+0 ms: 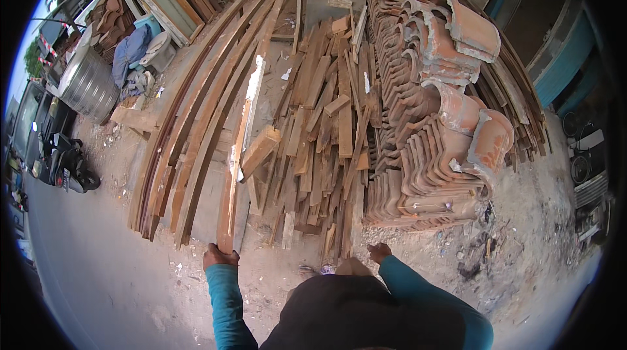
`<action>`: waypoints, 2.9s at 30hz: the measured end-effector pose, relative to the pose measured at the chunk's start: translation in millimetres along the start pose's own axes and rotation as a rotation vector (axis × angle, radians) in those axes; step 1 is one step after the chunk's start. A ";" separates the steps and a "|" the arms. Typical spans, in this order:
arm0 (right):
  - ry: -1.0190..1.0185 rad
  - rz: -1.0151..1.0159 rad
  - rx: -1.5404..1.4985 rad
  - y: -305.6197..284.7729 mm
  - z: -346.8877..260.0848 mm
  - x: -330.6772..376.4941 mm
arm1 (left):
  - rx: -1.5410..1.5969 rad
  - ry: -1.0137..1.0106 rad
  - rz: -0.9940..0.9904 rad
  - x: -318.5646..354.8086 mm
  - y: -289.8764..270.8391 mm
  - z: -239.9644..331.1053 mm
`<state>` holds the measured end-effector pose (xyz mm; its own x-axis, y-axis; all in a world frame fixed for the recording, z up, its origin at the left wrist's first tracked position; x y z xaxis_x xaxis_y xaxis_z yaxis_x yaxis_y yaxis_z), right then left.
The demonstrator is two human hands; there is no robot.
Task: The person picks up wooden boards from a pile by hand and places them onto a wooden stand one by one.
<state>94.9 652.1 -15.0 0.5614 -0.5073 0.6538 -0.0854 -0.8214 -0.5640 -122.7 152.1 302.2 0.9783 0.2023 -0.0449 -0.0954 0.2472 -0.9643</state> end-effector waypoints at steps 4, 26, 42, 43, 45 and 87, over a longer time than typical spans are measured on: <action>0.277 -0.016 -0.171 18.6 160.2 -38.6 | -0.118 0.093 0.160 -66.7 -5.8 -1.7; 0.044 -0.069 -0.359 48.9 4.8 57.1 | 0.130 0.459 0.447 -168.3 -74.4 9.8; 0.132 -0.253 -0.243 113.8 85.4 31.2 | -0.244 -0.547 0.274 168.6 -163.3 -388.7; 0.094 -0.260 -0.307 120.8 71.8 27.4 | -0.244 -0.560 0.280 175.1 -166.4 -401.7; 0.061 -0.253 -0.388 126.9 62.3 34.9 | -0.247 -0.553 0.168 168.2 -164.1 -421.0; -0.590 -0.804 -0.609 591.0 -412.9 518.7 | 0.500 0.102 -0.250 81.3 -79.1 -520.2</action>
<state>-4.2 -204.1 199.1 0.9150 0.2843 0.2861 0.1780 -0.9212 0.3461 60.1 -343.9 239.0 0.9928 -0.0059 0.1198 0.0897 0.6998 -0.7087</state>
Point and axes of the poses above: each hand's wrist, its own x-axis away from the middle knuckle, its own y-axis out of the palm, z = x × y, the point moved 9 cm from there along -x, towards the middle knuckle, and after that the axes turned 3 degrees about y, right-handed, at the moved point
